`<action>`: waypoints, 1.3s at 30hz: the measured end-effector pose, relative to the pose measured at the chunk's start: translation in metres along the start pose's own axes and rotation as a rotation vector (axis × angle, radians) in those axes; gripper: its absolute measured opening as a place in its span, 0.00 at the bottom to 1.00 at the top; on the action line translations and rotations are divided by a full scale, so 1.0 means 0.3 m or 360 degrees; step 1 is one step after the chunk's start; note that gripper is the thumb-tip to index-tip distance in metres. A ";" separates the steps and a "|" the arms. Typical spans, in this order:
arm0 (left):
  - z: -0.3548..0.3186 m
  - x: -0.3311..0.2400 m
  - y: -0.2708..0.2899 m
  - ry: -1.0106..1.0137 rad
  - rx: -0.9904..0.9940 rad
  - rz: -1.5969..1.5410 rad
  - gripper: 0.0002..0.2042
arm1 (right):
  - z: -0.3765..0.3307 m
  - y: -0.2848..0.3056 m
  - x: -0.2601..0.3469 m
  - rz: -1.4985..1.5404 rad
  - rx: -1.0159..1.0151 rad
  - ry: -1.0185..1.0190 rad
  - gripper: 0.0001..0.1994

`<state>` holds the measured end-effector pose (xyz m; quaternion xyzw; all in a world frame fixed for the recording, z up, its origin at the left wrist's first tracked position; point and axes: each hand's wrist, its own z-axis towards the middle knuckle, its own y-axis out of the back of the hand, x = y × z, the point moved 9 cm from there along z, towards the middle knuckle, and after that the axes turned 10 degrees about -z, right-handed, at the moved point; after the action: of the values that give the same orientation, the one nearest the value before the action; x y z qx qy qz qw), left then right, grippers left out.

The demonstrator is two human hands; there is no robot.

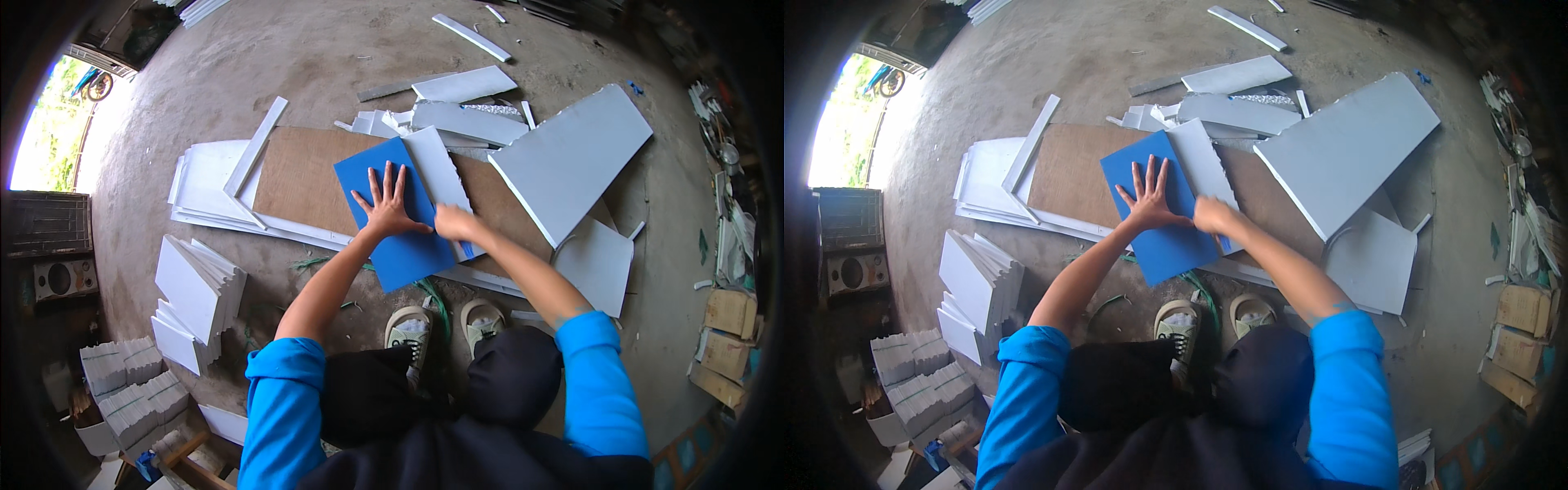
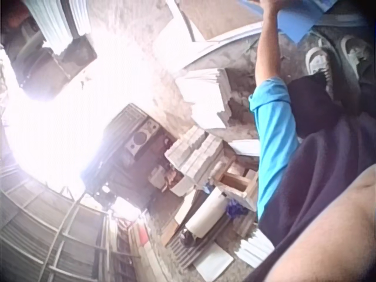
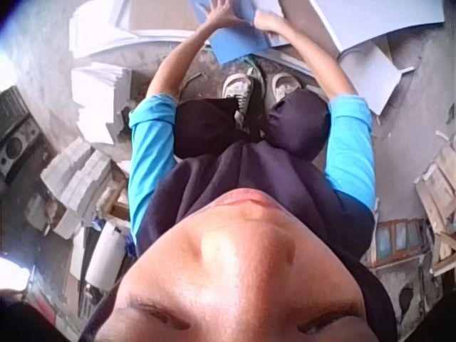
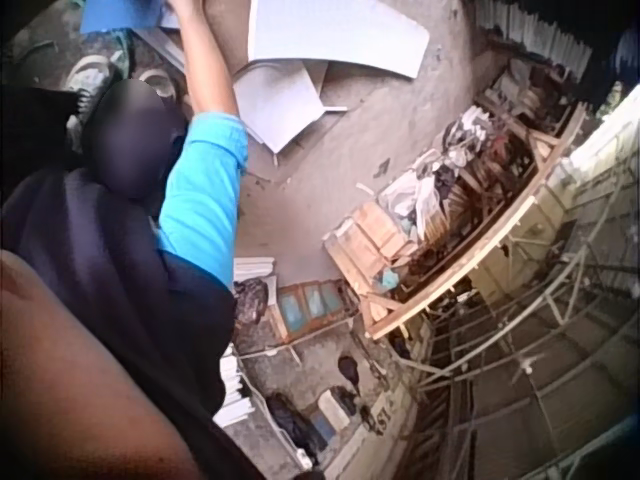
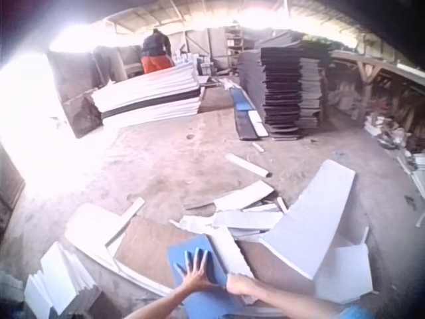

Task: The person sits on the floor and uses a utility knife to cut a blue rectangular sheet placed on top of a larger white board. They score the blue sheet along its edges and then snap it off to separate the piece. The person repeats this process with another blue sheet, cutting and snapping it to size.

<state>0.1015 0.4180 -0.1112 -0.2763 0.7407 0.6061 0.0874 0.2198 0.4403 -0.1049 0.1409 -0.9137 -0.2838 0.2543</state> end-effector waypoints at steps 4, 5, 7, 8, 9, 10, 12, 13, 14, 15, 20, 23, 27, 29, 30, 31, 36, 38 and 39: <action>-0.003 -0.059 0.014 0.0007 0.0032 -0.0014 0.66 | -0.155 -0.199 -0.148 -0.0198 -0.0221 0.0100 0.14; -0.011 -0.060 0.012 0.0013 -0.0010 -0.0018 0.65 | -0.158 -0.218 -0.151 -0.0157 -0.0219 0.0065 0.14; -0.033 -0.074 0.027 0.0019 -0.0105 -0.0018 0.61 | -0.176 -0.229 -0.157 -0.0095 -0.0205 0.0013 0.14; -0.063 -0.110 0.036 -0.0032 -0.0185 0.0005 0.53 | -0.188 -0.219 -0.158 -0.0074 -0.0193 -0.0005 0.14; -0.092 -0.163 0.042 -0.0191 -0.0262 0.0076 0.47 | -0.199 -0.210 -0.160 -0.0054 -0.0180 -0.0024 0.13; -0.115 -0.175 0.020 -0.0256 -0.0207 0.0110 0.45 | -0.185 -0.220 -0.160 -0.0004 -0.0194 -0.0015 0.13; -0.151 -0.150 -0.040 -0.0357 -0.0156 0.0186 0.43 | -0.192 -0.209 -0.123 0.0037 -0.0193 -0.0036 0.13; -0.169 -0.166 -0.056 -0.0417 -0.0152 0.0219 0.44 | -0.197 -0.208 -0.125 0.0062 -0.0193 -0.0067 0.13; -0.188 -0.179 -0.071 -0.0474 -0.0149 0.0255 0.45 | -0.198 -0.206 -0.120 0.0038 -0.0209 -0.0053 0.13; -0.223 -0.183 -0.091 -0.0482 -0.0145 0.0282 0.47 | -0.197 -0.203 -0.113 0.0014 -0.0224 -0.0035 0.14; -0.327 -0.266 -0.082 -0.0589 -0.0198 0.0432 0.53 | -0.198 -0.205 -0.141 0.0131 -0.0267 -0.0026 0.14; -0.296 -0.261 -0.079 -0.0578 -0.0217 0.0471 0.52 | -0.166 -0.185 -0.138 0.0005 -0.0454 0.0110 0.14; -0.200 -0.245 -0.029 -0.0571 -0.0258 0.0357 0.50 | -0.123 -0.082 -0.113 -0.0014 -0.0451 0.0084 0.15; -0.159 -0.224 -0.013 -0.0540 -0.0286 0.0305 0.50 | -0.110 -0.032 -0.088 0.0011 -0.0354 0.0003 0.16; -0.142 -0.220 -0.010 -0.0525 -0.0292 0.0310 0.50 | -0.101 -0.016 -0.086 -0.0009 -0.0364 -0.0018 0.16; -0.134 -0.220 -0.015 -0.0510 -0.0291 0.0308 0.51 | -0.100 -0.009 -0.088 -0.0030 -0.0366 -0.0047 0.16; -0.129 -0.210 -0.030 -0.0491 -0.0284 0.0256 0.51 | -0.071 -0.057 -0.114 -0.0091 -0.0380 -0.0070 0.14; -0.134 -0.209 -0.030 -0.0511 -0.0261 0.0258 0.51 | -0.076 -0.075 -0.116 -0.0027 -0.0305 -0.0106 0.14; -0.140 -0.209 -0.033 -0.0520 -0.0250 0.0259 0.51 | -0.082 -0.088 -0.119 0.0005 -0.0267 -0.0124 0.14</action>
<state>0.1672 0.3963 -0.0800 -0.1194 0.6870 0.7039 0.1353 0.2658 0.4226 -0.1167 0.1066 -0.8961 -0.3642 0.2301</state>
